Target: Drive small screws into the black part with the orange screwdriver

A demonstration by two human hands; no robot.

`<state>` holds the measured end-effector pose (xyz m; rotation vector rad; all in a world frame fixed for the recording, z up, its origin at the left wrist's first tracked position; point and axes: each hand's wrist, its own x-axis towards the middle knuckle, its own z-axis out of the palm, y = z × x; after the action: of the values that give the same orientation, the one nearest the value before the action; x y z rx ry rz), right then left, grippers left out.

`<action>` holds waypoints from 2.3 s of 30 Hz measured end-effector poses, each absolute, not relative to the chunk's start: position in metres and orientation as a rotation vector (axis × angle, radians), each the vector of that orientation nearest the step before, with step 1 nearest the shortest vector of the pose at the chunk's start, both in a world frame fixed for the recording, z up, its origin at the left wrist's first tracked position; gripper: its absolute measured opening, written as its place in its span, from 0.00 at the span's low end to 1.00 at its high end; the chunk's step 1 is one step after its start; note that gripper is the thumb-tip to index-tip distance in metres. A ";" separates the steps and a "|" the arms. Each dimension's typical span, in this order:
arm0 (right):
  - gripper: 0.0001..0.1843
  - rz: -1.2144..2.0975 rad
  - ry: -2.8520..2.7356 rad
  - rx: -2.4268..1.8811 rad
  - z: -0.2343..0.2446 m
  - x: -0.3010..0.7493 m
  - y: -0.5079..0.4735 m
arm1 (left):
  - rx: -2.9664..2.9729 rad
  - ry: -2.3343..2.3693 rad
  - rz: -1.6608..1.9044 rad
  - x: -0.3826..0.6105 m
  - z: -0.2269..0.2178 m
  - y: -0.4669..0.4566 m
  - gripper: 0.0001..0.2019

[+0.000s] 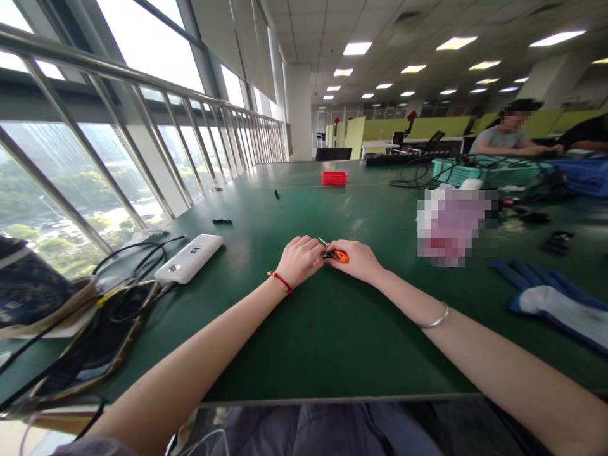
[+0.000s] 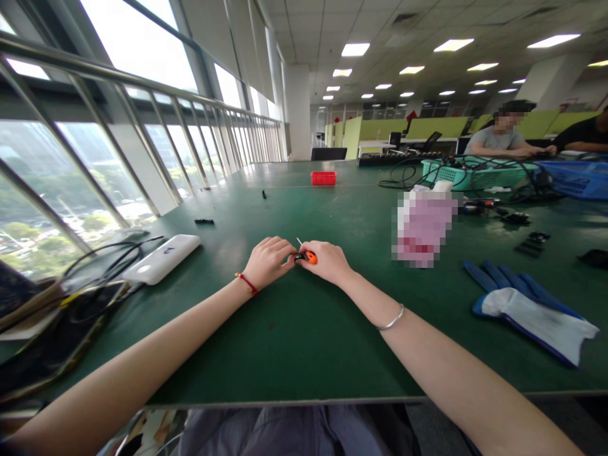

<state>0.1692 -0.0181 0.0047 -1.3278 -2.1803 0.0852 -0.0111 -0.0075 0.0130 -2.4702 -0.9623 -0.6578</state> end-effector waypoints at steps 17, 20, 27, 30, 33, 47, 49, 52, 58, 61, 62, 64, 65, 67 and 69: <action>0.09 0.206 -2.031 -1.283 0.004 0.170 -0.015 | -2.472 -0.797 -0.590 -0.015 0.019 -0.010 0.12; 0.08 0.185 -2.028 -1.270 0.004 0.170 -0.015 | -2.453 -0.810 -0.647 -0.015 0.018 -0.009 0.12; 0.09 -0.005 -2.074 -1.245 0.006 0.172 -0.018 | -2.454 -0.960 -0.904 -0.017 0.013 -0.007 0.10; 0.09 -0.022 -2.086 -1.214 0.006 0.172 -0.018 | -2.481 -0.985 -0.893 -0.016 0.013 -0.007 0.08; 0.09 -0.005 -2.089 -1.179 0.007 0.173 -0.017 | -2.522 -1.028 -0.905 -0.016 0.017 -0.007 0.06; 0.08 -0.044 -1.951 -1.358 0.009 0.197 -0.005 | -3.032 -1.117 -0.811 -0.020 0.011 0.003 0.06; 0.09 -0.052 -1.996 -1.346 0.008 0.195 -0.006 | -2.942 -1.199 -0.826 -0.026 0.015 0.008 0.06; 0.09 -0.041 -2.050 -1.327 0.008 0.194 -0.007 | -2.671 -1.463 -0.872 -0.052 0.027 0.018 0.08; 0.08 -0.016 -2.064 -1.324 0.009 0.193 -0.009 | -1.923 -2.005 -0.731 -0.122 0.044 0.032 0.12; 0.08 -0.013 -2.059 -1.325 0.009 0.192 -0.010 | -1.809 -2.111 -0.612 -0.139 0.042 0.033 0.14; 0.08 -0.011 -2.065 -1.321 0.009 0.192 -0.010 | -1.802 -2.143 -0.570 -0.141 0.041 0.033 0.14; 0.09 -0.011 -2.077 -1.314 0.008 0.191 -0.010 | -1.817 -2.198 -0.479 -0.142 0.040 0.034 0.14; 0.09 -0.014 -2.082 -1.314 0.008 0.191 -0.010 | -1.830 -2.220 -0.433 -0.142 0.040 0.034 0.14; 0.09 -0.016 -2.091 -1.315 0.008 0.191 -0.010 | -1.849 -2.248 -0.378 -0.141 0.043 0.034 0.13; 0.09 -0.015 -2.097 -1.319 0.008 0.191 -0.010 | -1.845 -2.259 -0.419 -0.142 0.047 0.034 0.13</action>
<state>0.1912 -0.0100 0.0077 -1.3187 -2.0970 -0.0150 -0.1422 0.0341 0.0470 -1.8448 -2.2591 -0.4194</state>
